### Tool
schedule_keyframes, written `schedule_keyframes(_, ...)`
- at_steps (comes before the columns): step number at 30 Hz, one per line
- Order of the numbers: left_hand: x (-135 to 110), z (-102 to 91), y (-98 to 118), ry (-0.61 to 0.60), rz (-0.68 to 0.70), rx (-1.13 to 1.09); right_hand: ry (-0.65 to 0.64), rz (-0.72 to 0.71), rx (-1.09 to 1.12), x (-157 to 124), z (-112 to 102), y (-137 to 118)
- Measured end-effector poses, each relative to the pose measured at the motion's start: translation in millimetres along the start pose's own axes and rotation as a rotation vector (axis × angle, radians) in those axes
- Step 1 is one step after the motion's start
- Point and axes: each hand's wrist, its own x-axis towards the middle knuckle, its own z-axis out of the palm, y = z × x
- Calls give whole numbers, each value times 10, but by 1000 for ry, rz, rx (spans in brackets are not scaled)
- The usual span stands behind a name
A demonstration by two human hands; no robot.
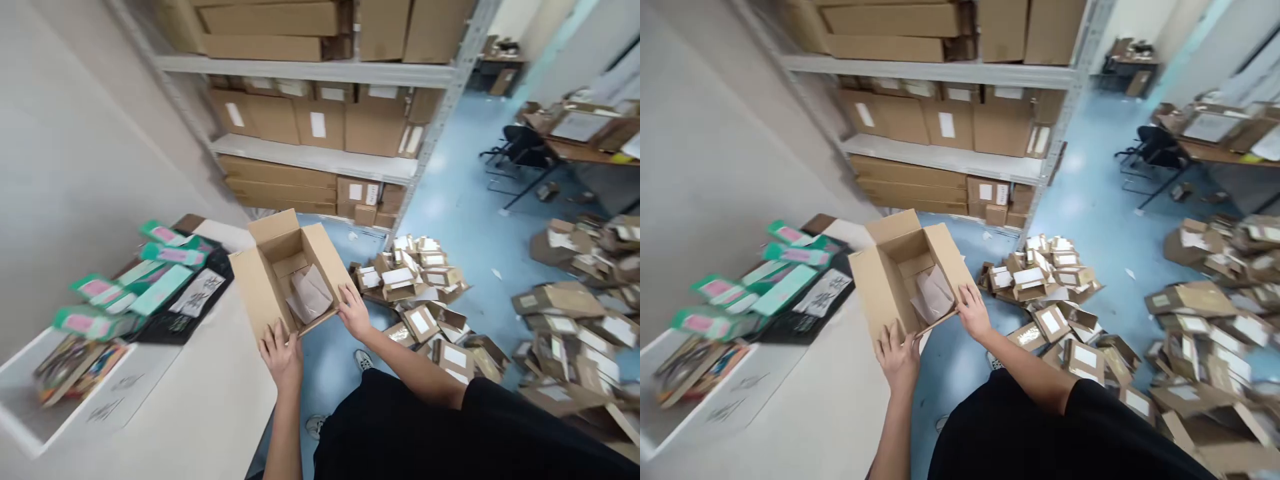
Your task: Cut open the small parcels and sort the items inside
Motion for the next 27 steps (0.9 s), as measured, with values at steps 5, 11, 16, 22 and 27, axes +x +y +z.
schedule_keyframes(5, 740, 704, 1076, -154, 240, -121, 92, 210, -178, -249, -715, 1063)
schedule_keyframes(11, 1460, 1312, 2569, -289, 567, -175, 144, 515, -504, -539, -1623, 1975)
schedule_keyframes(16, 1784, 1548, 3602, -326, 741, -247, 238, 742, -708, -501, -2331, 2508)
schedule_keyframes(22, 1751, 1397, 3580, -295, 707, -384, 274, 652, -598, -446, -2409, 2568)
schedule_keyframes(27, 1722, 1156, 2878, -294, 442, -394, 246, 520, -301, -218, -1778, 2267)
